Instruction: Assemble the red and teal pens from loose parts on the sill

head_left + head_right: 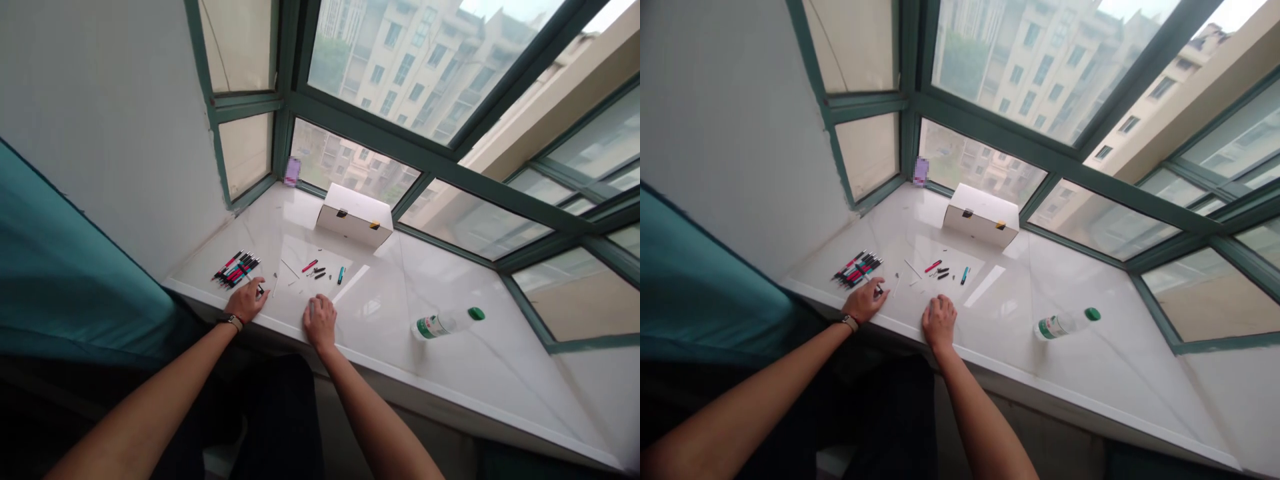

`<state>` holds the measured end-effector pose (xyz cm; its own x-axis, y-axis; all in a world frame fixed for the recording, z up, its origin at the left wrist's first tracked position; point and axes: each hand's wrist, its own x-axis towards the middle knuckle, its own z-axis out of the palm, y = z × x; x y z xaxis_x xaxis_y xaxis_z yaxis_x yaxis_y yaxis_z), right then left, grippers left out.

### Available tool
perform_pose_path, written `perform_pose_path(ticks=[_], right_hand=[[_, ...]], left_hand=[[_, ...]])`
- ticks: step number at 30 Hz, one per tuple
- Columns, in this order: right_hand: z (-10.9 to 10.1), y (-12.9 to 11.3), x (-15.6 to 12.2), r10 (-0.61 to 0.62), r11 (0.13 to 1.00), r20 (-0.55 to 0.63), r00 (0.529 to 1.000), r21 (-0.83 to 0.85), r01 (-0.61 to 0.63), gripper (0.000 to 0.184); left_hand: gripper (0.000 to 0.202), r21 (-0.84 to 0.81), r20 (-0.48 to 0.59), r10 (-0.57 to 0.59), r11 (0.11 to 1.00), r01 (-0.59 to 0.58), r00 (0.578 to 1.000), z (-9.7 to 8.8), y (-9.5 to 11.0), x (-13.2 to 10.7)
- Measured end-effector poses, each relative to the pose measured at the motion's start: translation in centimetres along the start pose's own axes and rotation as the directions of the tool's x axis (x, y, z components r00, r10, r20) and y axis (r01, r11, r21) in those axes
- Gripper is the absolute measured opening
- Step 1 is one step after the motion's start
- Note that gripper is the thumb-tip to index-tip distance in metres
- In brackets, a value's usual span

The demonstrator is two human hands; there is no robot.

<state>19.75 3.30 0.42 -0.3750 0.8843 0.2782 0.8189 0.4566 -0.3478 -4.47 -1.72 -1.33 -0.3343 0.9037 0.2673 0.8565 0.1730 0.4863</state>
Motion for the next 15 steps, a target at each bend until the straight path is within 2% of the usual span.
perform_pose_path(ticks=[7, 15], right_hand=[[-0.62, 0.48, 0.07, -0.005, 1.0, 0.072, 0.997, 0.002, 0.004, 0.025], [-0.61, 0.7, 0.2, 0.024, 0.997, 0.06, 0.998, 0.066, -0.027, 0.027]], left_hand=[[0.034, -0.003, -0.005, -0.098, 0.995, 0.098, 0.995, -0.06, 0.9, -0.12], [0.027, 0.091, 0.097, 0.006, 0.996, -0.015, 0.995, -0.47, 0.62, 0.04]])
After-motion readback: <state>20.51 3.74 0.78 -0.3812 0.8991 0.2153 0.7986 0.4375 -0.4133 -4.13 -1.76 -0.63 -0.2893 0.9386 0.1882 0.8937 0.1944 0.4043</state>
